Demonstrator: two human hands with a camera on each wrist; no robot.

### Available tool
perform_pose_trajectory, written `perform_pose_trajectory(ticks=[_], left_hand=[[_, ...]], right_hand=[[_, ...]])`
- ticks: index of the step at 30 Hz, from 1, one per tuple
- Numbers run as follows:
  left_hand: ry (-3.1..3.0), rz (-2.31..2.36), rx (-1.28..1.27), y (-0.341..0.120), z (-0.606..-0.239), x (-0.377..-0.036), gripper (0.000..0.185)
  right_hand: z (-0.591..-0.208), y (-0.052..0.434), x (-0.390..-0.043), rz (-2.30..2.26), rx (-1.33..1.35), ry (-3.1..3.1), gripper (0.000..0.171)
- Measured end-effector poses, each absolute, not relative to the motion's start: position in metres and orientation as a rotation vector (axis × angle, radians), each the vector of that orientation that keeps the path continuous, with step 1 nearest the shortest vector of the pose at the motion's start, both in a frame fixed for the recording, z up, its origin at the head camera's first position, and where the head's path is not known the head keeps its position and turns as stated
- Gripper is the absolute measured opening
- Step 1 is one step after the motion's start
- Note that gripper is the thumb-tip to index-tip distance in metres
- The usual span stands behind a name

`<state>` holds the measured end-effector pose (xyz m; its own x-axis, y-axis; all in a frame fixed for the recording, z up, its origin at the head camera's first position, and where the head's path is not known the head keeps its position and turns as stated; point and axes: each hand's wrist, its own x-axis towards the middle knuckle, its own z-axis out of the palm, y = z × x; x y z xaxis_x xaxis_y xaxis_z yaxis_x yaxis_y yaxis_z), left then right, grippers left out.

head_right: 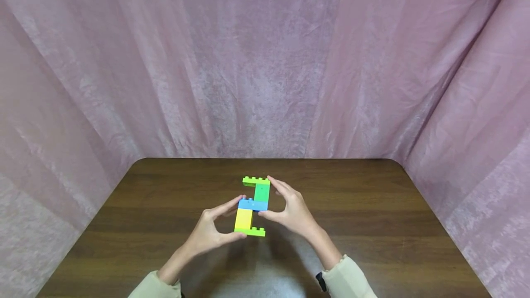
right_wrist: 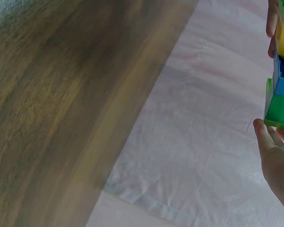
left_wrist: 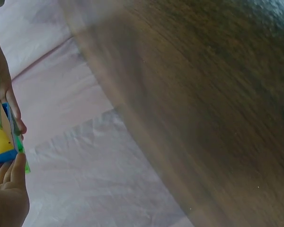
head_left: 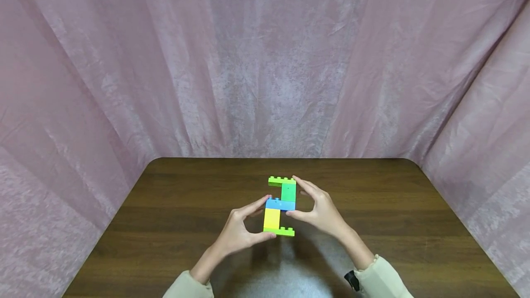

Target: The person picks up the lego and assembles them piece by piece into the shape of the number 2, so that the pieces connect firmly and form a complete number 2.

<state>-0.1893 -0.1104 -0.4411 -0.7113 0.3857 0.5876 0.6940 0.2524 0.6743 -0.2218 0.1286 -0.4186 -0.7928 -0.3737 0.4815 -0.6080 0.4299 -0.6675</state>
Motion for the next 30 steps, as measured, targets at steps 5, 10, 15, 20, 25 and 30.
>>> perform_pose_trajectory(ticks=[5,10,15,20,25,30], left_hand=[[-2.299,-1.459,-0.936,-0.109,-0.439,-0.188,0.077],[-2.368,-1.468,-0.892,-0.107,-0.438,-0.187,0.076],[-2.457,-1.488,-0.874,-0.104,-0.443,-0.186,0.072],[-2.53,-1.492,-0.863,-0.105,-0.452,-0.186,0.064],[-2.628,-1.5,-0.823,-0.106,-0.46,-0.187,0.061],[-2.705,-1.476,-0.796,-0.105,-0.467,-0.185,0.06]], right_hand=[[-0.419,0.131,-0.225,1.224,0.862,-2.427,0.081],[-0.422,0.132,-0.226,1.276,0.864,-2.523,0.081],[-0.43,0.135,-0.228,1.4,0.862,-2.661,0.083],[-0.441,0.135,-0.231,1.353,0.924,-2.74,0.086],[-0.45,0.132,-0.232,1.335,0.931,-2.814,0.086],[-0.458,0.129,-0.231,1.369,0.891,-2.871,0.085]])
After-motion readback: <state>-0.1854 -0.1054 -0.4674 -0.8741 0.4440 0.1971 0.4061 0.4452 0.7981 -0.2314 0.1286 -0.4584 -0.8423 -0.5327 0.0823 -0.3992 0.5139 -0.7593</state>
